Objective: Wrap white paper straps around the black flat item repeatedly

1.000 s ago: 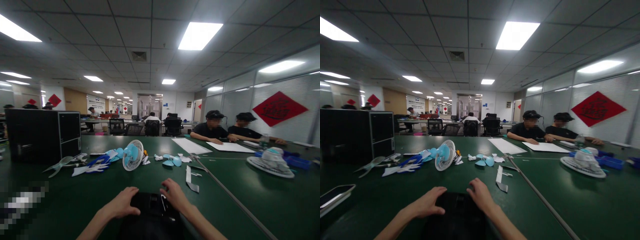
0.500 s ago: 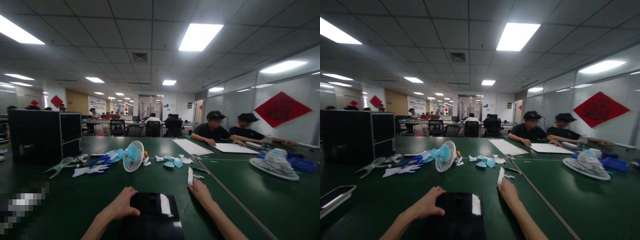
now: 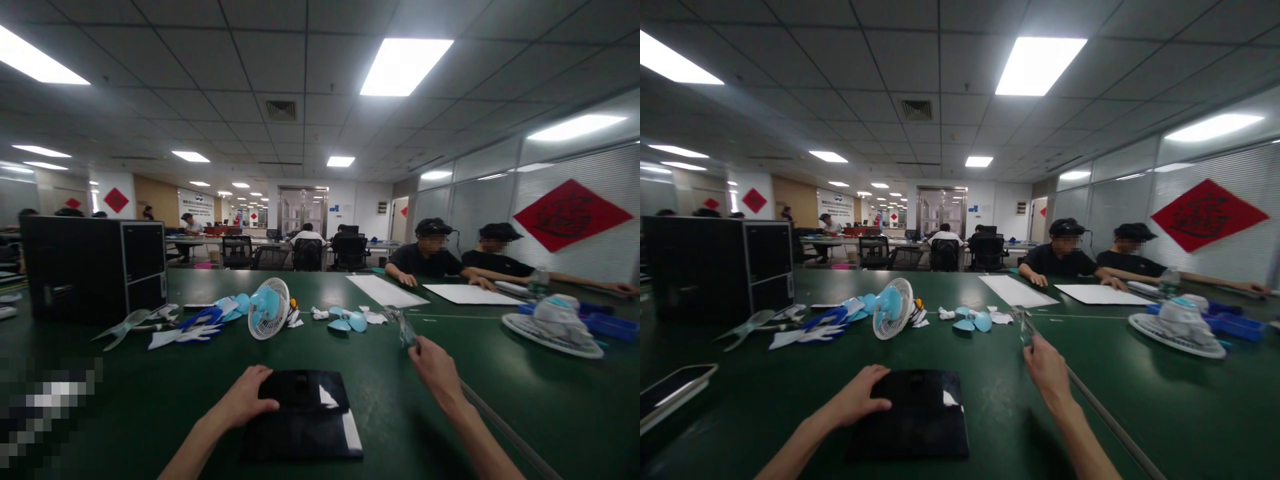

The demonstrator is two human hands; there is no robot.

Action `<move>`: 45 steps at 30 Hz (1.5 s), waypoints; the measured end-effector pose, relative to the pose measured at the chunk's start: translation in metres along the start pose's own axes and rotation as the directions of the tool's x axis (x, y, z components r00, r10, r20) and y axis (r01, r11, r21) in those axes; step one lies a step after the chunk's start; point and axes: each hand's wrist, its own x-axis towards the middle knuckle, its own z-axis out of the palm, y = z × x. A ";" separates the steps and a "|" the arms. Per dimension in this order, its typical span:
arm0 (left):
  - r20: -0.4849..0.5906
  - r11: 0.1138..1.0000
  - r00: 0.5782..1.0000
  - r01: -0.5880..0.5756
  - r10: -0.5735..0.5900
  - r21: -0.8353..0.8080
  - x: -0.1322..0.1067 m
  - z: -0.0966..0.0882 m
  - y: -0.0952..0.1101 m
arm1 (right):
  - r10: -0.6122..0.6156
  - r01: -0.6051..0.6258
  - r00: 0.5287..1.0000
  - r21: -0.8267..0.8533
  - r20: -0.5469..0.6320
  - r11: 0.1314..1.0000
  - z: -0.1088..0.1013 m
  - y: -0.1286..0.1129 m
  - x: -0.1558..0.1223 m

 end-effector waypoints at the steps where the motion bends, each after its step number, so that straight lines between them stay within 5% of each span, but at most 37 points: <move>1: 0.002 1.000 1.000 0.004 -0.004 -0.004 -0.001 0.000 0.001 | -0.006 0.008 0.998 0.050 -0.056 0.999 -0.007 -0.003 -0.003; 5: -0.052 1.000 0.999 -0.003 0.002 -0.021 0.000 -0.001 0.002 | -0.062 0.139 0.978 0.399 -0.200 0.906 -0.025 -0.029 -0.020; 8: -0.220 0.998 0.975 -0.029 0.015 -0.062 0.008 -0.006 -0.001 | -0.132 0.156 0.987 0.722 -0.090 0.674 -0.031 -0.052 -0.035; 11: -0.384 0.972 0.923 -0.058 -0.034 -0.226 0.014 -0.014 -0.005 | -0.223 -0.051 0.965 0.931 0.139 0.361 -0.029 -0.069 -0.046; 14: -0.346 0.871 0.928 -0.052 -0.139 -0.489 0.013 -0.023 -0.002 | -0.339 -0.278 0.878 0.936 0.339 0.216 -0.018 -0.080 -0.054; 17: -0.135 0.739 0.980 0.018 -0.147 -0.673 0.004 -0.026 0.009 | -0.434 -0.369 0.782 0.893 0.447 0.256 -0.003 -0.086 -0.060; 20: -0.020 0.701 0.996 0.051 -0.092 -0.711 -0.004 -0.025 0.022 | -0.457 -0.358 0.745 0.869 0.486 0.341 0.009 -0.089 -0.064; 29: -0.078 0.827 0.996 -0.071 0.033 -0.558 -0.011 -0.029 0.035 | -0.472 -0.304 0.732 0.855 0.492 0.419 0.016 -0.092 -0.066; 36: 0.020 0.831 1.000 0.010 0.001 -0.556 -0.018 -0.035 0.040 | -0.475 -0.254 0.732 0.842 0.489 0.475 0.010 -0.093 -0.067; 38: 0.129 0.818 0.991 0.057 0.021 -0.572 -0.024 -0.039 0.043 | -0.478 -0.247 0.727 0.838 0.492 0.486 0.009 -0.090 -0.066; 43: 0.399 0.886 0.917 0.169 0.020 -0.433 -0.031 -0.041 0.042 | -0.560 -0.196 0.576 0.765 0.596 0.614 0.012 -0.082 -0.067; 45: 0.436 0.911 0.900 0.197 -0.021 -0.362 -0.028 -0.035 0.038 | -0.559 -0.118 0.563 0.729 0.608 0.675 0.018 -0.082 -0.069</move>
